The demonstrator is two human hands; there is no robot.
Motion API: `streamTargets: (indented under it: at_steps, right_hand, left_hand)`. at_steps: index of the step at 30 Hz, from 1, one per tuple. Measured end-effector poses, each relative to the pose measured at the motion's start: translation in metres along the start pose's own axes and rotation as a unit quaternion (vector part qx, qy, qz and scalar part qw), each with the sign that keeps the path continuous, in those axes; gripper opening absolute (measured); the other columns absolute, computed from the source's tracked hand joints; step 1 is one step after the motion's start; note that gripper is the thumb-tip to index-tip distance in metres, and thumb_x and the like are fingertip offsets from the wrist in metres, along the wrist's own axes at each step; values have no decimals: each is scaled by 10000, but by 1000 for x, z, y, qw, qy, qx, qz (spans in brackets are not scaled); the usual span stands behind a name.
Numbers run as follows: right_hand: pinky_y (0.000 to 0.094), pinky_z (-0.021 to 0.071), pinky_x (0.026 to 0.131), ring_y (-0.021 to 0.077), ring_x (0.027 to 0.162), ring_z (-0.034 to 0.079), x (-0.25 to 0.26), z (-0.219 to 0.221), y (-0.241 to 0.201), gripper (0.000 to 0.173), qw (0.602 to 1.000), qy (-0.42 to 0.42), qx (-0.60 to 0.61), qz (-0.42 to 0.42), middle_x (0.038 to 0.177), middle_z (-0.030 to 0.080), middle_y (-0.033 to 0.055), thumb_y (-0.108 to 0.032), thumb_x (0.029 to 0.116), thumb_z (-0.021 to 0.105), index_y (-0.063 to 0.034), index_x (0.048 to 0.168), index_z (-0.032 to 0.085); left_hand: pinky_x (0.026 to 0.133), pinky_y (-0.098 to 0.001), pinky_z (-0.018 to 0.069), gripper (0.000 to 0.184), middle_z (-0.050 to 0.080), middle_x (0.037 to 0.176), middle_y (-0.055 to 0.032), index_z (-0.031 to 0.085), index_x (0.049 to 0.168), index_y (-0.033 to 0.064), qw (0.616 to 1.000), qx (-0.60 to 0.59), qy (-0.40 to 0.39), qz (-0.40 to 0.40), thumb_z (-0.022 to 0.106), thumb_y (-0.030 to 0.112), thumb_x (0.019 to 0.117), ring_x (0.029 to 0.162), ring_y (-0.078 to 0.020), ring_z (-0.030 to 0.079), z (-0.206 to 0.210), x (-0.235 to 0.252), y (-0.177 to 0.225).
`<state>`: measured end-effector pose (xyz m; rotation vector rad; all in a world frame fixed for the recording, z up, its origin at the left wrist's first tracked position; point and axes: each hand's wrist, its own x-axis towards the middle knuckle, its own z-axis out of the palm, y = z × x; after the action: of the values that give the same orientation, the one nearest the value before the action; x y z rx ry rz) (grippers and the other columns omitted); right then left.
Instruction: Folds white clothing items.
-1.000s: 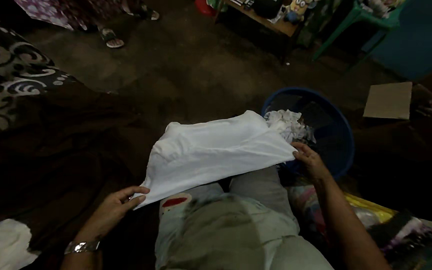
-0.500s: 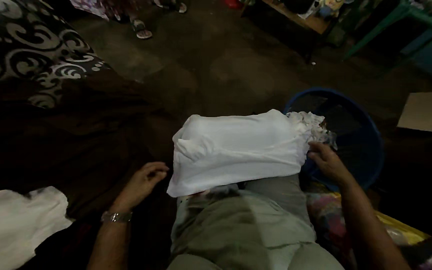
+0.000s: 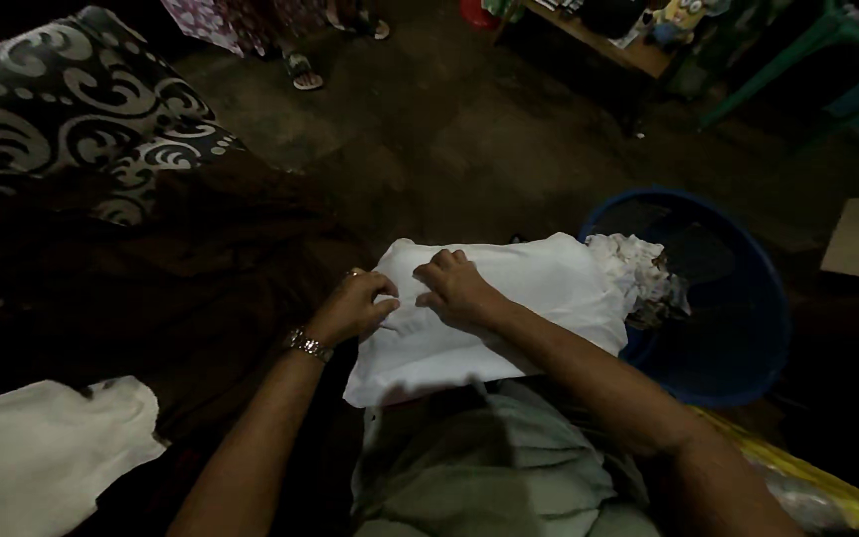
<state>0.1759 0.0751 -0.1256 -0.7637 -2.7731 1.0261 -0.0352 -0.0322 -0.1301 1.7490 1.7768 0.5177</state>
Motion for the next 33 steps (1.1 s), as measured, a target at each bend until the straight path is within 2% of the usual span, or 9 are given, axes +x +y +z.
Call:
streamTargets:
  at_steps: [4, 9, 12, 15, 18, 23, 26, 29, 33]
  right_hand:
    - [590, 444, 955, 419, 1174, 522, 11, -2, -2, 319, 997, -59, 39, -13, 1262, 574, 223, -246, 945, 736, -32, 1179, 702]
    - [594, 419, 959, 391, 1162, 514, 10, -21, 10, 336, 985, -109, 129, -27, 1209, 595, 211, -300, 948, 733, 22, 1045, 720]
    - [626, 389, 990, 394, 1144, 564, 7, -29, 17, 380, 990, -113, 80, -13, 1141, 658, 211, -328, 987, 679, 34, 1090, 731]
    - [461, 511, 878, 258, 920, 647, 3, -34, 20, 334, 994, -62, 84, 7, 987, 685, 154, -289, 1008, 656, 39, 1013, 722]
    - [387, 537, 785, 213, 820, 646, 0, -28, 16, 263, 992, -10, 124, 22, 931, 684, 148, -202, 982, 689, 58, 959, 719]
    - [326, 532, 716, 166, 754, 606, -4, -13, 6, 198, 978, 77, 182, 60, 893, 655, 121, -143, 927, 746, 41, 978, 697]
    - [321, 534, 712, 150, 750, 594, -2, -8, 9, 282, 965, 70, 240, 82, 946, 640, 113, -88, 933, 732, 6, 1173, 616]
    - [350, 551, 805, 176, 855, 638, 1, -7, 12, 296, 962, 35, 250, 99, 1077, 675, 141, -94, 972, 677, -6, 1251, 632]
    - [347, 530, 805, 177, 846, 619, 2, -8, 10, 169, 972, 25, 209, 106, 1017, 669, 130, -101, 990, 650, -1, 1116, 701]
  left_hand:
    - [925, -451, 514, 126, 691, 1025, -125, 720, 1010, 9, 997, -74, 2, 22, 731, 96, 919, 1008, -244, 639, -11, 1, 5]
    - [848, -301, 513, 117, 671, 926, -15, 719, 967, 61, 987, -155, -27, 30, 769, 103, 870, 915, -105, 612, -31, -1, 10]
    - [846, -392, 502, 171, 672, 914, -65, 735, 995, 45, 994, -86, -67, 0, 804, 123, 859, 921, -185, 606, -45, -3, 5]
    - [947, -561, 430, 121, 708, 874, -92, 776, 914, 54, 1000, -2, -18, 24, 814, 149, 850, 987, -289, 625, -54, -9, -3]
    - [970, -588, 386, 105, 694, 796, -38, 768, 912, 87, 998, 28, 52, 33, 821, 110, 824, 941, -276, 624, -50, -15, -10]
    - [955, -623, 391, 84, 709, 905, -137, 751, 894, 31, 986, 67, 140, 58, 717, 108, 896, 988, -349, 640, -32, -18, -8]
    - [976, -397, 505, 102, 643, 1179, -100, 679, 1022, 17, 988, -80, 128, 25, 635, 87, 964, 1114, -186, 610, -29, -19, -7]
    - [755, -219, 563, 90, 693, 969, 17, 670, 989, 107, 948, -305, 91, -7, 598, 62, 958, 834, -48, 650, -27, -20, -9]
    - [652, -148, 512, 93, 654, 823, 83, 665, 922, 160, 945, -326, 21, 27, 605, 89, 932, 702, 11, 596, -35, -17, -10]
